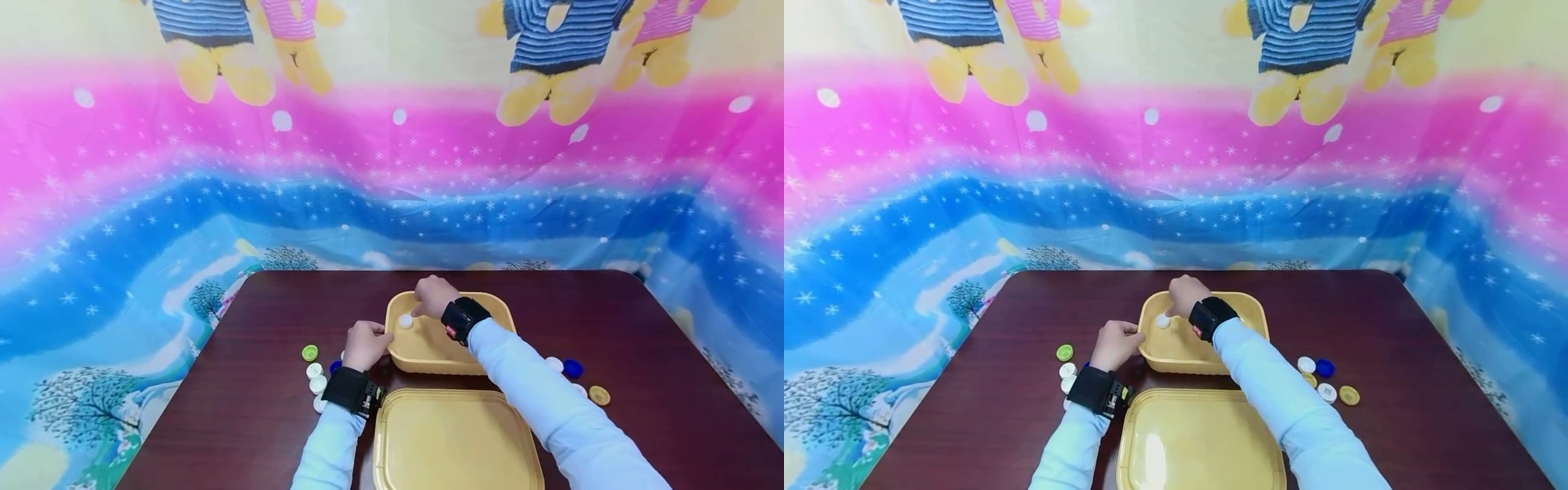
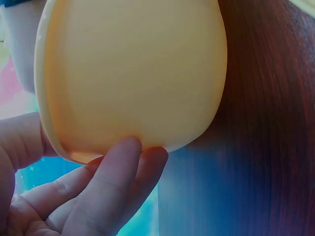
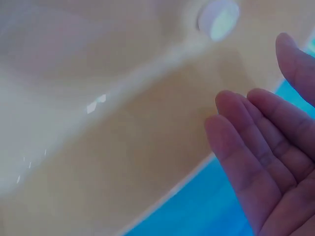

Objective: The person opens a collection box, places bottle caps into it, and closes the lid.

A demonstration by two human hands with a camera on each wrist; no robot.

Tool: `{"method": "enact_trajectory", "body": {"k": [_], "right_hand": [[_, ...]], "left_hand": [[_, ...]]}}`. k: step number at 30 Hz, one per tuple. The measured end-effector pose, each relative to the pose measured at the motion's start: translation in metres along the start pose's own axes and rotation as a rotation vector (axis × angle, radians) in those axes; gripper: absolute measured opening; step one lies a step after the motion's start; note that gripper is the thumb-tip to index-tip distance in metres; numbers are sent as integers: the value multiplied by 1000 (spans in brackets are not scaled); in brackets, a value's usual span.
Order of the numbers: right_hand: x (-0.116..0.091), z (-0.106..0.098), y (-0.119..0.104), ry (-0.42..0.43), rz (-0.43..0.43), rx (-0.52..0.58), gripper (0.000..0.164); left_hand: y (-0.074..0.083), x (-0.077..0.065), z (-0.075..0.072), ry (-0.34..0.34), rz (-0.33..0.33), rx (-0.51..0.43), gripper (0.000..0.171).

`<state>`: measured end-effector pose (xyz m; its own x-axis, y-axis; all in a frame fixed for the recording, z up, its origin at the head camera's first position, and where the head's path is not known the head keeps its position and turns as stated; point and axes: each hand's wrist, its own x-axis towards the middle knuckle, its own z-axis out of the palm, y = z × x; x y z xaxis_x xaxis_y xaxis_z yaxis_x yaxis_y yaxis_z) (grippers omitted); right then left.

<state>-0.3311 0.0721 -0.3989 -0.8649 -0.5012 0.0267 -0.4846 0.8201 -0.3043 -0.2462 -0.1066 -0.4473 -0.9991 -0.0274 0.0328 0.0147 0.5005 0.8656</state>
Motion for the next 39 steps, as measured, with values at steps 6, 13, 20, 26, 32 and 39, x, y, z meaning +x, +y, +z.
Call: {"method": "enact_trajectory", "body": {"k": [6,13,20,26,32,39], "right_hand": [[-35,-33,26,70,26,62,31],[-92,-76,66,146,175,107,34],[-147,-93,104,158,262,106,39],[-191,-85,128,147,315,113,39],[-226,-75,142,133,339,106,39],[-261,-60,153,97,374,97,35]], "left_hand": [[-1,-2,9,-26,-44,-14,16],[2,0,12,-39,-38,7,17],[2,4,6,-25,-58,32,19],[3,8,1,-30,-68,67,22],[5,8,-3,-30,-73,54,24],[6,6,1,-32,-75,30,25]]}}
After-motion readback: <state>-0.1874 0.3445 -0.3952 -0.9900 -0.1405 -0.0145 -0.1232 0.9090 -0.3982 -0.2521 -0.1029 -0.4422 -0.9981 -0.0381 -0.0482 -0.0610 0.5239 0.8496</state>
